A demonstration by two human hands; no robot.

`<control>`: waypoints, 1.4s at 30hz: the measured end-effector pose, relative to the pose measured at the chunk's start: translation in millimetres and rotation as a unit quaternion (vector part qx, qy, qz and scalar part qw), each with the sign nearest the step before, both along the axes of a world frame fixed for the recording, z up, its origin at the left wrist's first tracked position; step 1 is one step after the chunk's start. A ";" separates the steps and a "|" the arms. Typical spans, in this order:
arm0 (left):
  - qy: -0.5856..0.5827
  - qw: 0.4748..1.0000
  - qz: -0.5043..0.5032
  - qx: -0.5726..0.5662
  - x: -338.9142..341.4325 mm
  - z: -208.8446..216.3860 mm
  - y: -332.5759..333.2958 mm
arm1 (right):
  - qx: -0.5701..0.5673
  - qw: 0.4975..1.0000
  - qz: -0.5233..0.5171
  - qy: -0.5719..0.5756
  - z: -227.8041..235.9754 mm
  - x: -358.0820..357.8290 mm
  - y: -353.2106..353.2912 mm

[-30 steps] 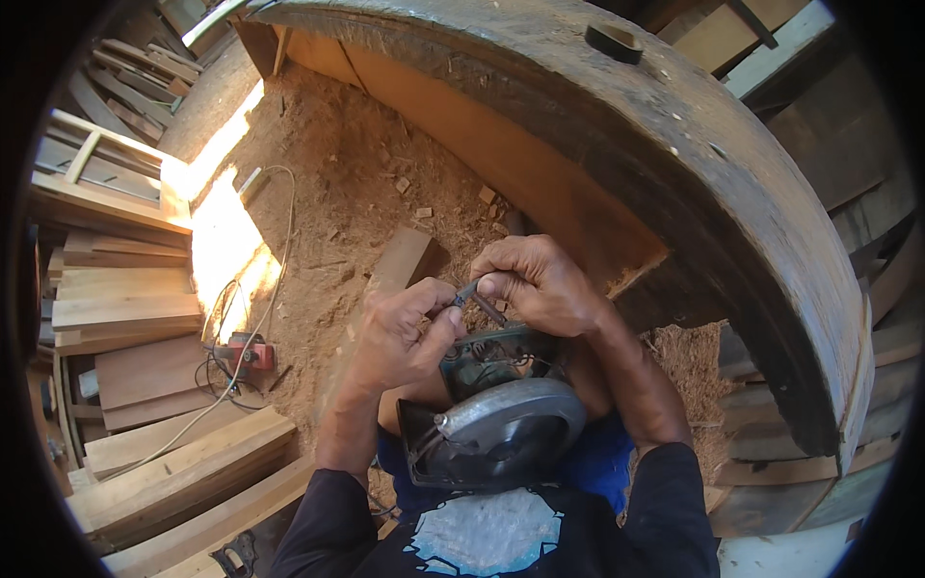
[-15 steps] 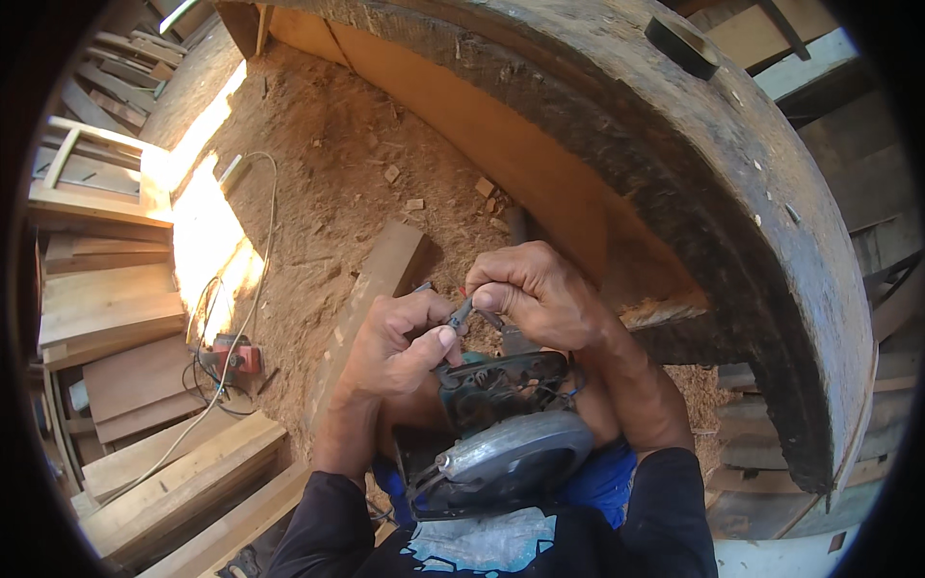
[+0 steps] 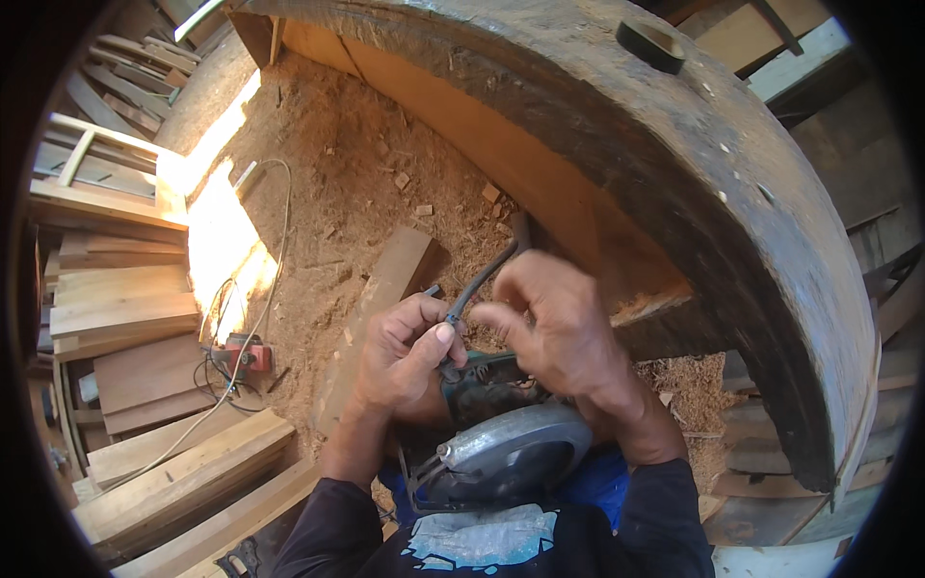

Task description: The person repairs an electrical cord by stripping wire insulation using a small tool and twisting the exposed wire ends together.

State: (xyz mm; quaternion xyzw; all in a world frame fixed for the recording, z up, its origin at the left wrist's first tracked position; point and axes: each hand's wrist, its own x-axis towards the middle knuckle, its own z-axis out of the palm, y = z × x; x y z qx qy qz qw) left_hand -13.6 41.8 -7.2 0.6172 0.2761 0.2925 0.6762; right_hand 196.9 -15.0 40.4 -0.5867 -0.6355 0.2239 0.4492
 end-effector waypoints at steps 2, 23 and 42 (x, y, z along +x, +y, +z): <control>0.003 1.000 0.000 0.006 2.8 1.7 -4.5 | 0.002 0.999 0.037 0.000 0.3 -2.2 -6.5; 0.014 0.992 0.015 0.123 24.3 17.2 -26.9 | 0.167 0.975 0.031 -0.140 -16.6 -3.1 -19.1; 0.005 0.999 -0.014 0.049 24.4 12.5 -31.3 | 0.136 0.987 0.061 -0.055 -16.9 6.6 -20.6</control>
